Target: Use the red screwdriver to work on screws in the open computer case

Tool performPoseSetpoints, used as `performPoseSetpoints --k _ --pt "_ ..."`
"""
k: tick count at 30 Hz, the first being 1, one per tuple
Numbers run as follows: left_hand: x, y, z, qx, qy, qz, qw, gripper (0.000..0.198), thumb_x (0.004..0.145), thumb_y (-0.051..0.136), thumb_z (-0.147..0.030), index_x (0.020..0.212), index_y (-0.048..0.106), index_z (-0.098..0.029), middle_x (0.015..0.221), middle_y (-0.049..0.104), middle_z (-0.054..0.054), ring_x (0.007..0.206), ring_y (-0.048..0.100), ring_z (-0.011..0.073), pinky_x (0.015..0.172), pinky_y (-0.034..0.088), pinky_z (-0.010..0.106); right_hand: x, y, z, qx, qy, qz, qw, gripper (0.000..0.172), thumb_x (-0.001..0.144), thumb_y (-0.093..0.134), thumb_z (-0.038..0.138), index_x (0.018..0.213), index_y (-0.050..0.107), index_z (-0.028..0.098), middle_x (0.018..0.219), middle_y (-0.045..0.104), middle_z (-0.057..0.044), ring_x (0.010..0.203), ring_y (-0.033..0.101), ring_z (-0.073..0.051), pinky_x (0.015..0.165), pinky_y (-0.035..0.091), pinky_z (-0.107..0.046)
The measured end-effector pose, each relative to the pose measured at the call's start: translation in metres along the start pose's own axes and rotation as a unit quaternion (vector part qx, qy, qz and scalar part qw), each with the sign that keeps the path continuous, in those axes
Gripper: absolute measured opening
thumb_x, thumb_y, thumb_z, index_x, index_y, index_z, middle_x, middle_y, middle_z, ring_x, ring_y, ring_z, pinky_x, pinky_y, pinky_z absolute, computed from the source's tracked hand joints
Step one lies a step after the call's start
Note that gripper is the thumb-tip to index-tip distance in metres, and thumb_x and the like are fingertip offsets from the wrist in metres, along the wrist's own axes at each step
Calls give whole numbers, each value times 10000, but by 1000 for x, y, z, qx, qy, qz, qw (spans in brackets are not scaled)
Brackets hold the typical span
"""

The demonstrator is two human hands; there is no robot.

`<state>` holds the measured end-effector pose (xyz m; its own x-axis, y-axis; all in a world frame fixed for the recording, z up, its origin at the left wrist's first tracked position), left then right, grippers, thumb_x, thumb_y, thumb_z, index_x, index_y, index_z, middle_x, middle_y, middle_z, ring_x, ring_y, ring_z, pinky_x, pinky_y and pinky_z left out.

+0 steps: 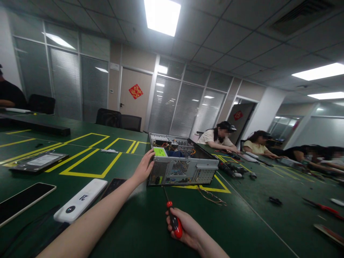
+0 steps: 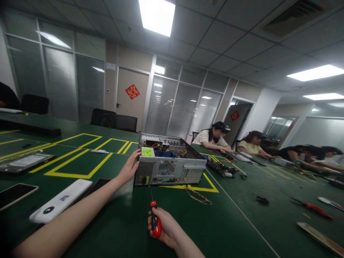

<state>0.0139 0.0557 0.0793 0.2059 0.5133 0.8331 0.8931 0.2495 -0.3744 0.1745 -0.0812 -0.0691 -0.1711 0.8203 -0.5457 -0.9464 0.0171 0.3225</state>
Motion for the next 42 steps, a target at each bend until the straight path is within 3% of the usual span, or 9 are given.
performPoseSetpoints --k 9,16,23,30,37,42 --pt "0 0 0 1 -4 4 1000 376 936 301 -320 1296 348 -220 1411 332 105 1315 325 209 1086 282 447 1 14 -5 16 30 5 999 208 900 381 295 863 526 151 573 555 8 456 532 -95 440 391 -200" --pt "-1 0 0 3 -2 0 1000 377 936 298 -314 1300 345 -226 1412 334 99 1318 321 208 1086 282 449 -4 0 4 22 5 -28 999 185 876 440 287 860 549 138 560 505 25 417 459 -58 342 264 -134" --pt "-1 0 0 4 -2 2 1000 375 936 300 -323 1294 354 -225 1410 337 100 1311 333 212 1082 290 444 -7 -2 11 56 0 -24 998 204 865 460 290 847 564 116 572 490 16 419 440 -46 323 273 -109" --pt "-2 1 1 0 -6 0 1000 378 937 297 -331 1294 352 -222 1410 338 102 1317 323 211 1084 286 441 -15 7 6 254 74 20 964 278 869 468 363 764 542 116 660 524 -27 432 418 -8 316 273 -53" --pt "-2 1 2 -5 -7 3 1000 383 937 300 -330 1302 347 -222 1416 329 101 1314 327 210 1084 284 448 -10 2 -2 204 91 -11 975 269 853 496 343 758 555 98 573 536 -12 451 511 -47 385 405 -99" --pt "-2 1 2 -6 -2 4 1000 376 938 295 -321 1293 356 -214 1411 333 108 1319 319 211 1085 281 442 -7 5 -8 149 104 21 983 300 877 436 370 904 589 113 599 576 -15 478 554 -97 415 454 -177"
Point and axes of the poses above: each hand's wrist, its own x-axis towards the middle knuckle, its own y-axis out of the palm, z = x × y, the point moved 9 cm from there along x, towards the middle knuckle
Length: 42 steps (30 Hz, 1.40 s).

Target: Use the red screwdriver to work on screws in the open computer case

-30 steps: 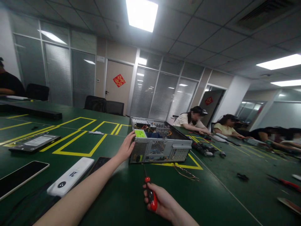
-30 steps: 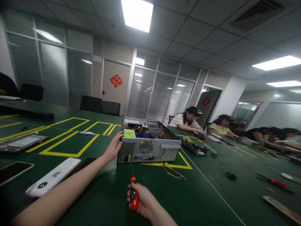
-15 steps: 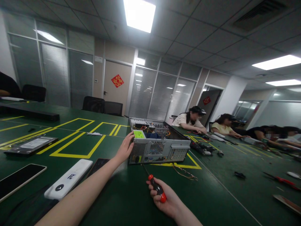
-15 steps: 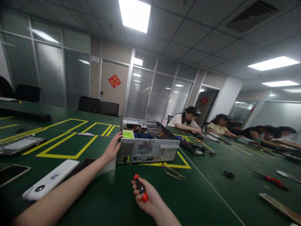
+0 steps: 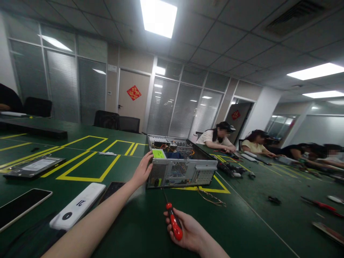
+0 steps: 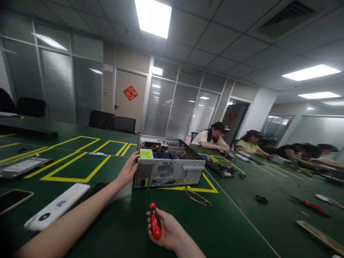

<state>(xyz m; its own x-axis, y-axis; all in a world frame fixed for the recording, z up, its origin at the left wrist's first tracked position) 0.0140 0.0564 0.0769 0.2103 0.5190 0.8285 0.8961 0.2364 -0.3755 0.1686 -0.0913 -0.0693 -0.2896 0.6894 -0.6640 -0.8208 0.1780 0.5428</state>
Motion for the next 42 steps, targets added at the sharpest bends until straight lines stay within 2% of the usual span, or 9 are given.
performPoseSetpoints --k 6,10,16,20,23,28,32,35,42 --pt "0 0 1 6 -8 2 1000 367 937 298 -319 1287 353 -221 1411 332 105 1317 322 208 1085 281 440 -2 -6 7 19 -30 -33 999 253 855 486 306 730 545 95 544 497 8 395 429 -17 313 250 -62" --pt "1 -1 -1 9 -5 0 1000 367 936 300 -321 1286 352 -221 1412 332 104 1315 324 207 1085 284 438 0 -7 6 -3 -31 -55 998 208 848 487 221 698 540 88 502 481 15 397 434 -18 328 301 -57" --pt "0 -1 1 6 -11 2 1000 367 937 300 -326 1285 350 -220 1414 327 103 1309 332 206 1084 285 447 -4 -9 7 -18 -38 -69 997 302 856 480 366 807 573 83 562 559 -24 472 546 -85 438 490 -174" --pt "0 -1 1 2 -8 1 1000 370 937 301 -326 1287 353 -220 1417 324 101 1315 324 209 1085 281 452 -5 -5 6 4 -22 -30 999 289 888 411 363 898 564 119 595 557 -2 405 483 -58 319 345 -112" --pt "-1 0 2 2 -11 4 1000 370 937 303 -325 1288 353 -219 1419 322 100 1317 322 209 1085 284 451 -5 -4 9 33 -30 -18 999 307 887 417 383 833 551 112 577 530 2 381 424 -26 297 243 -73" --pt "0 -2 -1 8 -2 -4 1000 369 936 301 -325 1286 358 -219 1407 341 104 1310 334 213 1081 289 454 -3 -5 5 28 -10 -25 999 237 849 509 302 737 531 94 521 488 24 361 391 -4 301 248 -55" --pt "1 -2 -3 15 0 -5 1000 372 935 301 -317 1290 359 -222 1404 349 102 1307 341 216 1076 299 451 -2 -9 2 10 -8 -47 999 284 849 499 321 731 553 68 504 510 -2 424 496 -44 391 409 -98" --pt "0 -2 -2 13 1 -5 1000 374 935 302 -315 1293 356 -222 1405 347 102 1313 330 213 1082 289 449 -4 -11 2 -1 -17 -64 998 284 840 514 345 763 565 76 529 540 -4 450 538 -73 419 457 -145" --pt "1 -1 -1 8 -2 0 1000 374 936 300 -319 1295 344 -222 1417 324 101 1317 320 204 1087 280 445 -7 -1 6 36 -29 -26 999 307 892 412 355 849 569 94 587 546 -6 399 458 -39 304 265 -84"
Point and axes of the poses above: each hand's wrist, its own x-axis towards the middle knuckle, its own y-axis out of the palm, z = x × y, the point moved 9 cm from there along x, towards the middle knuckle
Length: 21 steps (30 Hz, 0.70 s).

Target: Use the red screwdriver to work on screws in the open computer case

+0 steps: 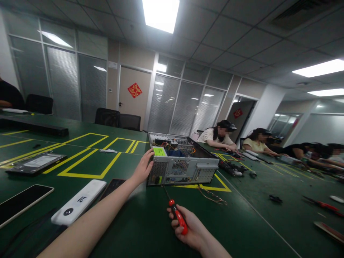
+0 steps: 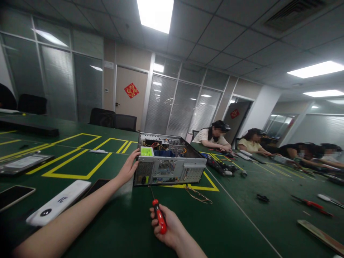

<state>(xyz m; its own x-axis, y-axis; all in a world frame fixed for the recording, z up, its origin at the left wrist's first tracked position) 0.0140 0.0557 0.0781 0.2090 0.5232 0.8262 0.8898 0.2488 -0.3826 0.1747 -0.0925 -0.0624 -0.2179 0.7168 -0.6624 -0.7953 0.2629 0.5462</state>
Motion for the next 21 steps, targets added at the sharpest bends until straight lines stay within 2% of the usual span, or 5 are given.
performPoseSetpoints --k 4,7,12,17,21 --pt "0 0 0 -1 -4 3 1000 376 935 301 -321 1297 340 -224 1419 320 99 1318 317 207 1086 281 448 1 -1 0 12 10 1 1000 295 859 499 354 735 540 89 536 491 17 384 423 -7 312 241 -50" --pt "-1 0 1 0 -6 2 1000 380 935 300 -324 1301 335 -227 1422 316 100 1317 320 211 1084 284 454 2 -5 -2 -7 18 -18 1000 251 852 517 295 734 544 75 494 464 33 392 457 -21 335 311 -60" --pt "-1 0 2 1 -5 1 1000 377 935 297 -329 1294 346 -223 1419 322 98 1321 315 207 1087 281 443 3 -6 -3 -12 9 -26 1000 226 851 511 310 828 563 91 589 573 -5 481 558 -70 423 458 -136" --pt "0 -1 -1 4 6 -1 1000 368 938 292 -313 1288 348 -218 1411 333 101 1319 317 201 1089 278 436 1 -2 -1 28 10 4 1000 276 887 430 333 929 559 93 600 551 -8 440 498 -56 330 327 -97" --pt "0 -1 -1 8 6 -3 1000 365 936 297 -305 1286 349 -215 1411 334 104 1314 326 204 1087 283 436 -3 3 3 96 18 29 995 267 871 463 367 848 535 110 612 518 -4 419 437 -18 318 262 -57"
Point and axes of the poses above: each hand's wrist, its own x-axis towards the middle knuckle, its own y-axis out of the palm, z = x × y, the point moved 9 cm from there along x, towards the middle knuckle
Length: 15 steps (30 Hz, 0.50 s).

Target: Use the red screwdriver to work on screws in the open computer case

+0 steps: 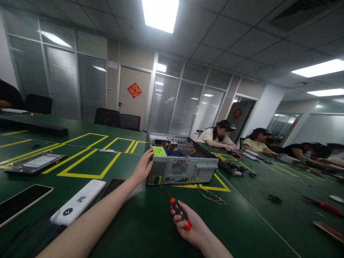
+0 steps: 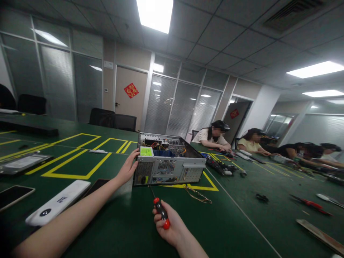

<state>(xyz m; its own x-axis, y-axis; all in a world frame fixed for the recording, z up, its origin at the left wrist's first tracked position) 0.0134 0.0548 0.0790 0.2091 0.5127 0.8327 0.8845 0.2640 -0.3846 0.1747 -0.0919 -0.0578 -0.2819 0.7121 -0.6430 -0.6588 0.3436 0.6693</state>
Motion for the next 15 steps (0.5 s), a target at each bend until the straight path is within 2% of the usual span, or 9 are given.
performPoseSetpoints --k 5,9,12,15 --pt "0 0 0 0 -3 1 1000 365 934 300 -303 1286 345 -220 1411 335 105 1312 331 212 1078 299 442 1 -4 -3 -42 10 -36 998 158 829 550 266 828 553 108 566 524 13 433 493 -32 378 381 -79" --pt "0 0 -2 -3 2 1 1000 369 934 300 -302 1291 342 -217 1410 335 106 1316 324 209 1085 288 441 3 -8 -3 -69 1 -49 996 245 854 496 314 866 571 80 603 595 -32 491 563 -77 455 478 -156" --pt "1 0 0 -4 -1 1 1000 371 934 302 -312 1291 348 -223 1410 336 103 1315 326 211 1086 284 447 3 -6 -3 -82 12 -22 996 273 861 473 338 933 574 96 628 610 -27 485 558 -88 412 442 -159" --pt "0 1 1 -6 -6 0 1000 379 934 301 -322 1296 349 -221 1413 331 104 1318 322 215 1084 284 452 2 -3 -2 -66 14 4 998 273 874 440 319 967 566 95 611 578 -22 455 514 -70 358 344 -111"
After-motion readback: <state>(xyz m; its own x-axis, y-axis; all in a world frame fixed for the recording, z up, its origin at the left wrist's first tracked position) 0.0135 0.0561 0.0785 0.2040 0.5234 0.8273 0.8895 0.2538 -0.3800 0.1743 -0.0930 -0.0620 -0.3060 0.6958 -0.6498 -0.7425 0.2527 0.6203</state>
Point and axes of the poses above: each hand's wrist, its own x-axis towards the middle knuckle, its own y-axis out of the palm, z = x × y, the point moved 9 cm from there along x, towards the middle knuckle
